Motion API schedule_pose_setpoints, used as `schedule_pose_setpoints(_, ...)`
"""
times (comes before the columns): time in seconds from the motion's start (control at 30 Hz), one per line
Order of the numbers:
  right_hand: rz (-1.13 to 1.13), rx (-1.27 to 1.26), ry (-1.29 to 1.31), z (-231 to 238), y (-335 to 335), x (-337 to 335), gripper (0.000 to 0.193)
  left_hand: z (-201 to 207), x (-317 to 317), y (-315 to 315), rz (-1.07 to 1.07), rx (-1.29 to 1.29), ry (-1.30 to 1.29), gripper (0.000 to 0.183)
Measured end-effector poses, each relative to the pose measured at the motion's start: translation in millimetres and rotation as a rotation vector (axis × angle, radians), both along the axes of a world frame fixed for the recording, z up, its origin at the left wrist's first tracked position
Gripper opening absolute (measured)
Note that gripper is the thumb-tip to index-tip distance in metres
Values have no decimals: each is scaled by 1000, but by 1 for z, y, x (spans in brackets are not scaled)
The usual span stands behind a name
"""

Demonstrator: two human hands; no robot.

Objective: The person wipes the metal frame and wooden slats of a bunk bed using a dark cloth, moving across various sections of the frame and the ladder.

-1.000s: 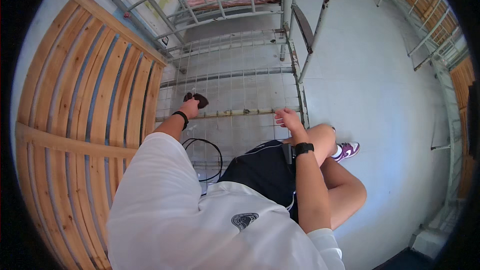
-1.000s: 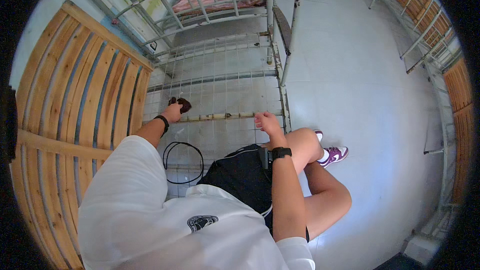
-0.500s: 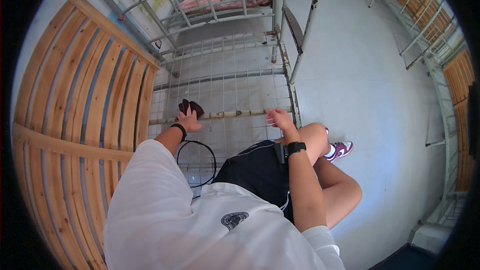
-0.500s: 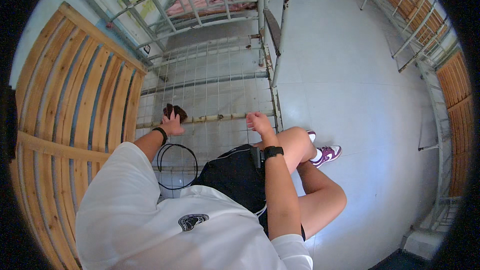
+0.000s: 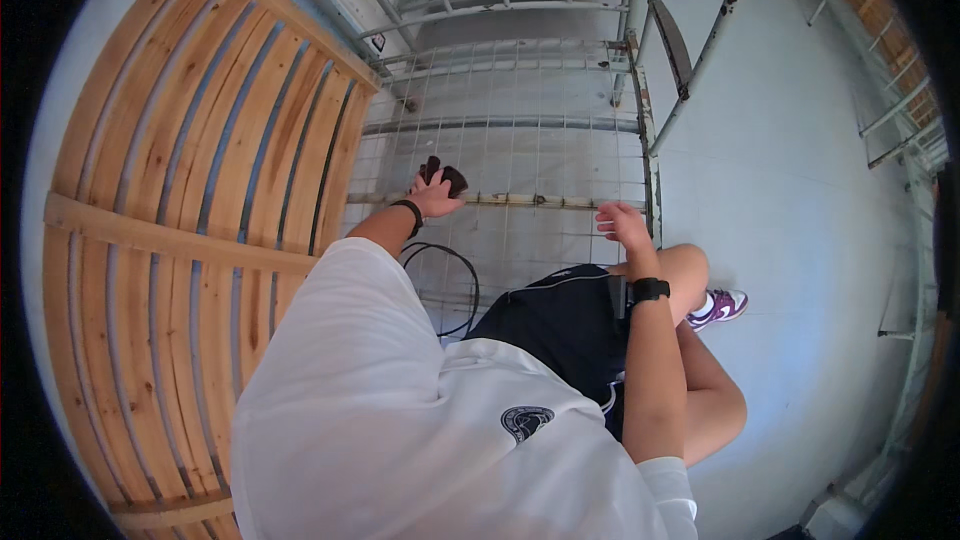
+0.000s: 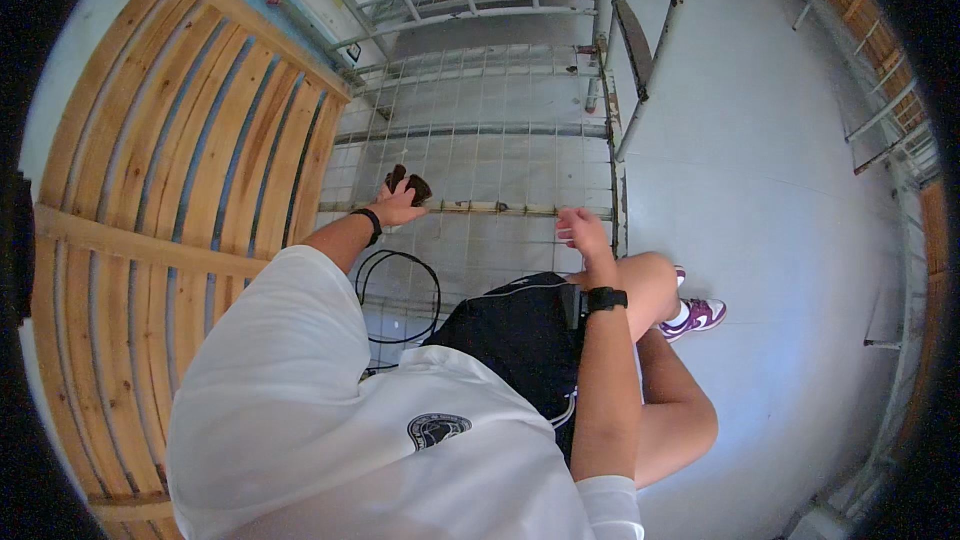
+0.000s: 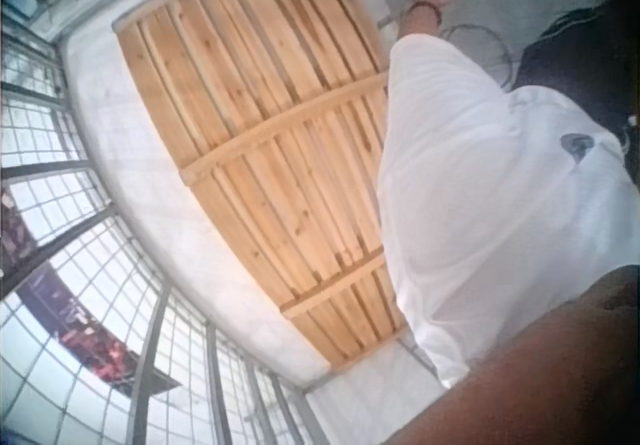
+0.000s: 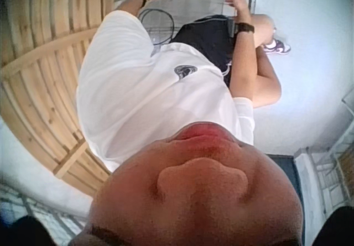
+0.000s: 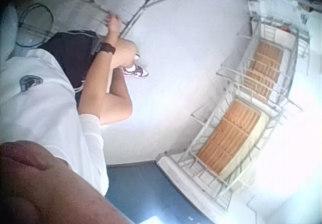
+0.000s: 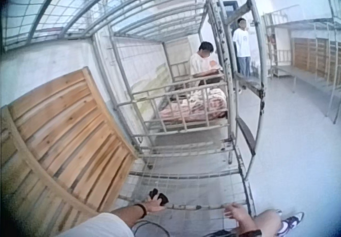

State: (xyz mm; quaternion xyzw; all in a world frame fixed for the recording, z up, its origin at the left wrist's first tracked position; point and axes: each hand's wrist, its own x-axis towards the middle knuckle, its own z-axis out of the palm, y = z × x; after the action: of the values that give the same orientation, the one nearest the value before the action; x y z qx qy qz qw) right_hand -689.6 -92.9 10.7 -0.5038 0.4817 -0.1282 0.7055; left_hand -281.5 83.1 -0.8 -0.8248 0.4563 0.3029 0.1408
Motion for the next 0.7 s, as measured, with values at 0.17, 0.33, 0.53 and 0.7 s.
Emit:
schedule_pose_setpoints(0.17,-8,2,7,4,3,1,29,11,-7,1,11,-9,9,98)
schedule_pose_setpoints(0.33,11,6,-3,5,1,2,28,11,-4,-2,-29,32,-41,102)
schedule_pose_setpoints(0.53,-40,0,-33,2,2,1,28,10,-4,-12,-39,64,-49,100)
schedule_pose_setpoints(0.7,-48,-2,-11,-1,-1,-4,28,14,-15,-18,-63,51,-58,101)
